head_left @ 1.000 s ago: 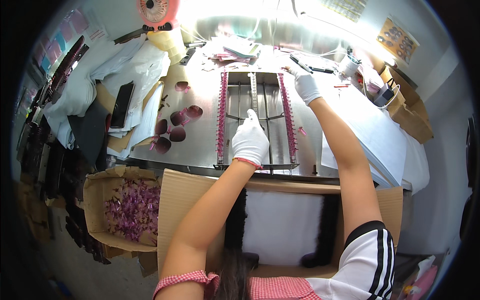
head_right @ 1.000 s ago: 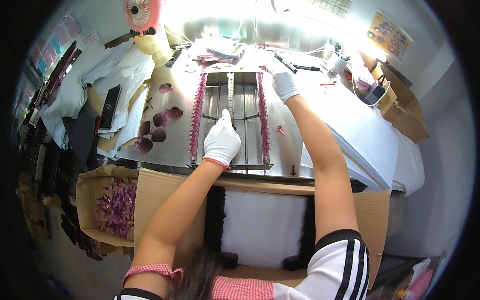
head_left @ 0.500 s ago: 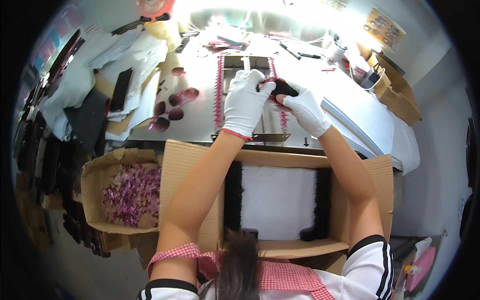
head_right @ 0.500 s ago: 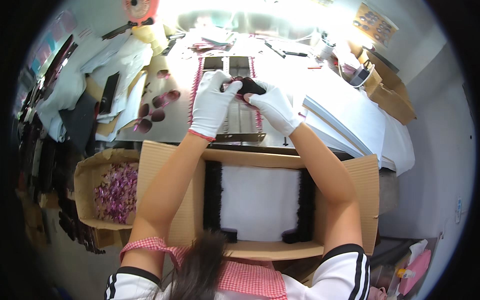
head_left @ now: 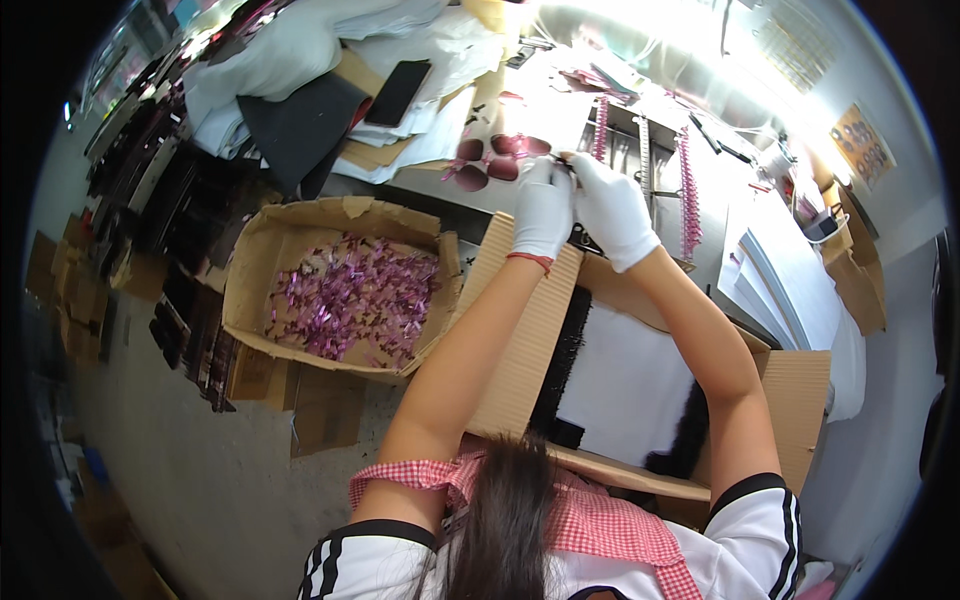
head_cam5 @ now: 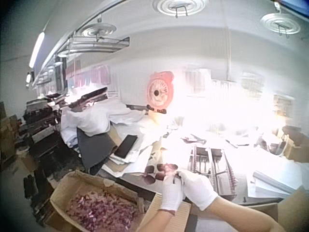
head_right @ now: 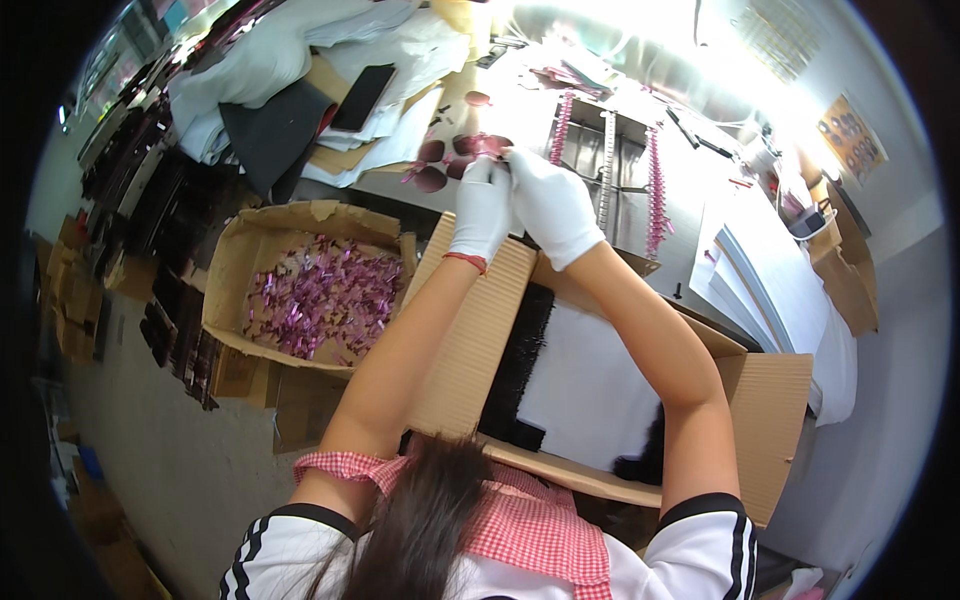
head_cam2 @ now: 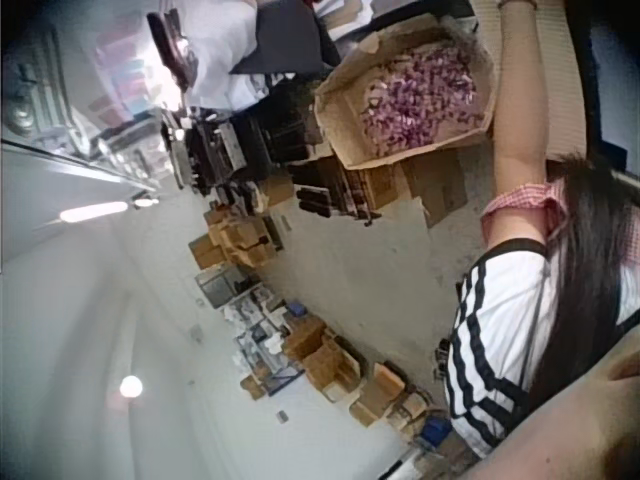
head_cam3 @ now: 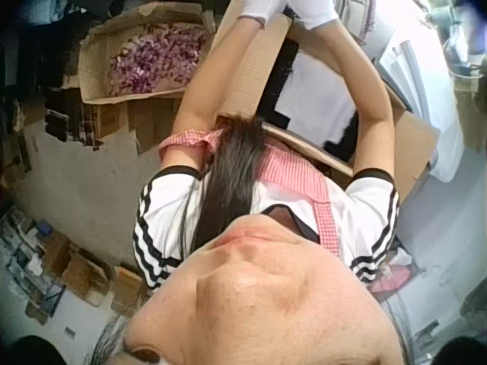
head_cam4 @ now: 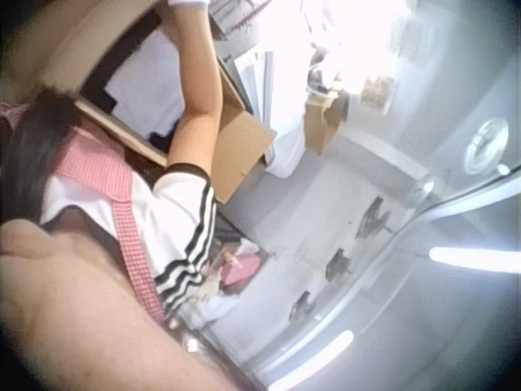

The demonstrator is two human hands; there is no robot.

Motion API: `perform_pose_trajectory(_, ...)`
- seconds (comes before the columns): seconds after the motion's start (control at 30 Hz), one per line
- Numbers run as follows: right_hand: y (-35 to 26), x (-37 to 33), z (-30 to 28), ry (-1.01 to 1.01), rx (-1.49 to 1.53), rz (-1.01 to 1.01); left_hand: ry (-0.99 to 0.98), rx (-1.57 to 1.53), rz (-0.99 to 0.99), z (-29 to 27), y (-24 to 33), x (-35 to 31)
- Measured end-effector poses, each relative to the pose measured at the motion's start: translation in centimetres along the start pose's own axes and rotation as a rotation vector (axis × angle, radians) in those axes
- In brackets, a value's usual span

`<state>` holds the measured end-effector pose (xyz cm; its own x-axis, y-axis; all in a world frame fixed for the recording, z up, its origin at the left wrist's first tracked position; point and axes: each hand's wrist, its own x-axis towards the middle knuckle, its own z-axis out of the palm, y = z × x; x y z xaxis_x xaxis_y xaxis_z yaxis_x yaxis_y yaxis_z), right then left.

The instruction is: The person repeatedly retrieves metal racks from the floor and places them on a workbench. They then use a handheld tool to press or secure components along the rack edges before returning the racks to the floor. The process is repeated multiple times.

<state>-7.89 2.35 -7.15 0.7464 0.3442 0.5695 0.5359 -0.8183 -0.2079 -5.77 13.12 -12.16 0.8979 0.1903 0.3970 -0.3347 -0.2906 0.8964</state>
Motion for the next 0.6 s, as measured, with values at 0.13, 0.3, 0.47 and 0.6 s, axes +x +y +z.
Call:
perform_pose_trajectory(0.13, -4.3, 3.0, 1.9, 0.095, -0.006, -0.252, 0.397, -0.924, -0.399, -2.9, 0.7, -0.2)
perform_pose_trajectory(0.3, -7.0, 4.2, 3.2, 0.132, 0.248, -0.221, 0.532, -0.788, -0.376, -6.4, 1.0, -0.9)
perform_pose_trajectory(0.47, -6.5, 3.4, 2.5, -0.150, 0.387, -0.033, 0.403, -0.075, 0.092, -7.9, -1.9, -1.6)
perform_pose_trajectory(0.6, -7.0, 2.9, 2.9, -0.036, 0.112, -0.301, 0.467, 0.246, 0.262, -10.1, -3.2, -1.9)
